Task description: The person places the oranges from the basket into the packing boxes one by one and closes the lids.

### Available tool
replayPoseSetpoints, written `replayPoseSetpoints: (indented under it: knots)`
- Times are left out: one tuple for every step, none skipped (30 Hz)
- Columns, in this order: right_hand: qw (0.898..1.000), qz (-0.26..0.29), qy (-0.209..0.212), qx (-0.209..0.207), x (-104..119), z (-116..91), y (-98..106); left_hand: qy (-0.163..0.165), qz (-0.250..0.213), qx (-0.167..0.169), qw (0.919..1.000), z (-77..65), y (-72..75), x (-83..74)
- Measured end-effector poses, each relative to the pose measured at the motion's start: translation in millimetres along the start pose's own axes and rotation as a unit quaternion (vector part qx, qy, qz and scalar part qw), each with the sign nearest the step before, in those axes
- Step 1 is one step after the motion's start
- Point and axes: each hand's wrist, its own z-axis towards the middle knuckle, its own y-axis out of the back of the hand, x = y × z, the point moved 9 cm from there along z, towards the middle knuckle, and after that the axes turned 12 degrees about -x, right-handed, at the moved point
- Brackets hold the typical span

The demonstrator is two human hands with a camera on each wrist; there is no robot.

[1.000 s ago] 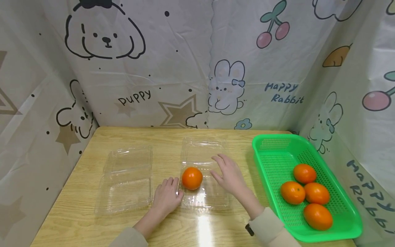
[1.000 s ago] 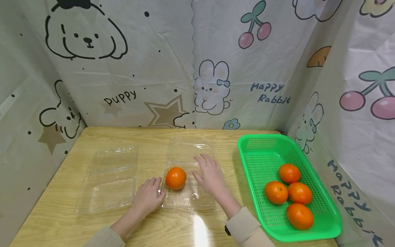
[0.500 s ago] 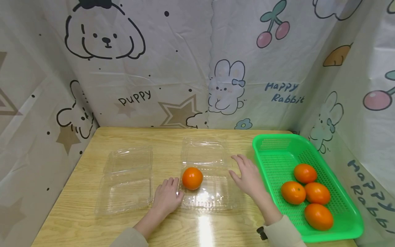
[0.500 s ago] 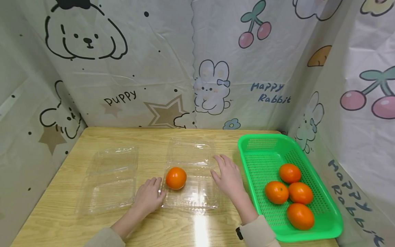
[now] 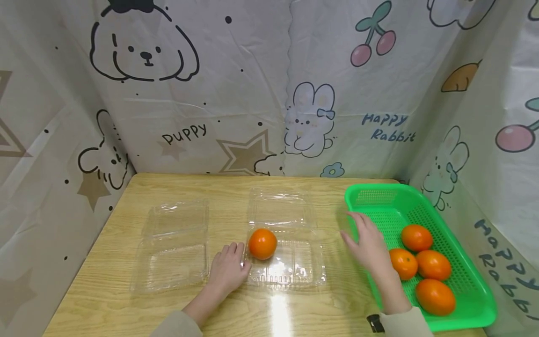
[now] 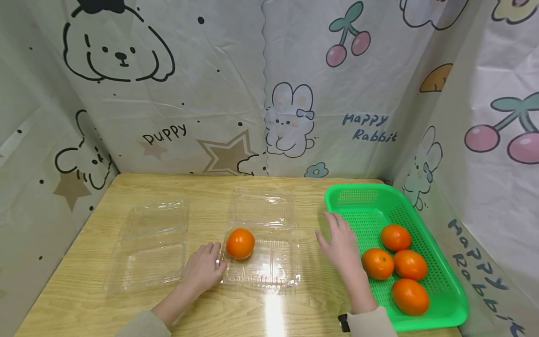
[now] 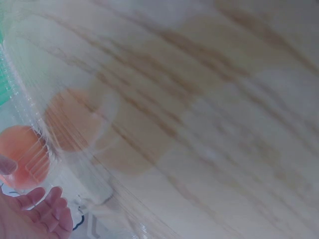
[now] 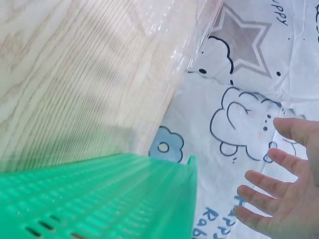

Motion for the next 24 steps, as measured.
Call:
replayPoseSetpoints:
  knots:
    - [1.000, 0.000, -0.001, -0.001, -3.0, -0.8, 1.5, 0.000, 0.000, -0.001, 1.0000, 0.0, 0.2, 0.0]
    - [1.000, -0.001, -0.002, -0.003, -5.7, -1.5, 2.9, 0.000, 0.000, -0.001, 1.0000, 0.1, 0.4, 0.0]
    - [1.000, -0.001, -0.003, -0.005, -8.6, -2.2, 4.3, -0.001, 0.001, -0.002, 1.0000, 0.2, 0.4, 0.0]
    - [1.000, 0.000, -0.005, -0.006, -11.3, -3.1, 5.3, -0.001, 0.001, -0.002, 1.0000, 0.3, 0.4, 0.1]
    - [1.000, 0.000, -0.007, -0.007, -13.8, -3.8, 6.5, -0.001, 0.001, -0.002, 1.0000, 0.4, 0.4, 0.2]
    - [1.000, -0.001, -0.009, -0.007, -16.5, -4.8, 7.4, -0.001, 0.002, -0.002, 1.0000, 0.4, 0.3, 0.3]
    - [1.000, 0.000, -0.012, -0.006, -19.0, -5.8, 8.2, -0.001, 0.002, -0.003, 1.0000, 0.4, 0.2, 0.4]
    - [1.000, 0.000, -0.017, -0.004, -21.8, -6.9, 8.8, -0.001, 0.002, -0.002, 1.0000, 0.3, 0.1, 0.4]
    - [1.000, -0.001, -0.022, -0.002, -24.7, -8.2, 9.5, 0.000, 0.002, -0.002, 1.0000, 0.2, 0.0, 0.4]
    - [1.000, -0.003, -0.028, 0.002, -27.6, -9.3, 10.2, 0.000, 0.002, -0.001, 1.0000, 0.1, 0.0, 0.3]
    - [0.999, -0.004, -0.032, 0.004, -30.3, -10.3, 11.2, 0.000, 0.002, -0.001, 1.0000, 0.0, 0.1, 0.1]
    - [0.999, -0.005, -0.038, 0.006, -33.1, -11.3, 12.0, 0.001, 0.001, 0.000, 1.0000, -0.1, 0.1, 0.1]
    - [0.999, -0.008, -0.043, 0.008, -35.7, -12.1, 12.9, 0.001, 0.001, 0.000, 1.0000, -0.2, 0.2, 0.0]
    - [0.999, -0.011, -0.047, 0.010, -38.5, -13.0, 13.7, 0.002, 0.001, 0.000, 1.0000, -0.2, 0.1, 0.1]
    - [0.999, -0.013, -0.050, 0.011, -40.8, -13.9, 14.6, 0.002, 0.000, 0.000, 1.0000, -0.2, 0.1, 0.1]
    - [0.998, -0.015, -0.053, 0.013, -43.2, -14.8, 15.2, 0.002, 0.000, 0.000, 1.0000, -0.2, 0.1, 0.2]
    - [0.998, -0.017, -0.056, 0.015, -45.6, -15.6, 15.7, 0.002, 0.001, 0.000, 1.0000, -0.2, -0.1, 0.3]
    - [0.998, -0.020, -0.057, 0.016, -48.0, -16.6, 16.0, 0.002, 0.001, 0.001, 1.0000, -0.1, -0.3, 0.4]
    - [0.998, -0.021, -0.060, 0.019, -50.8, -17.6, 16.1, 0.002, 0.001, 0.001, 1.0000, -0.1, -0.5, 0.5]
    - [0.998, -0.022, -0.062, 0.022, -53.1, -18.8, 16.3, 0.003, 0.001, 0.001, 1.0000, 0.0, -0.8, 0.6]
    - [0.997, -0.024, -0.066, 0.026, -55.9, -20.0, 16.2, 0.003, 0.002, 0.002, 1.0000, 0.0, -0.9, 0.7]
    - [0.997, -0.026, -0.070, 0.029, -59.0, -20.9, 16.2, 0.003, 0.002, 0.002, 1.0000, 0.0, -1.1, 0.8]
    - [0.996, -0.030, -0.072, 0.032, -62.2, -21.8, 16.3, 0.002, 0.003, 0.001, 1.0000, 0.1, -1.0, 0.8]
    - [0.996, -0.033, -0.075, 0.035, -65.3, -22.8, 16.4, 0.002, 0.003, 0.001, 1.0000, 0.2, -0.9, 0.8]
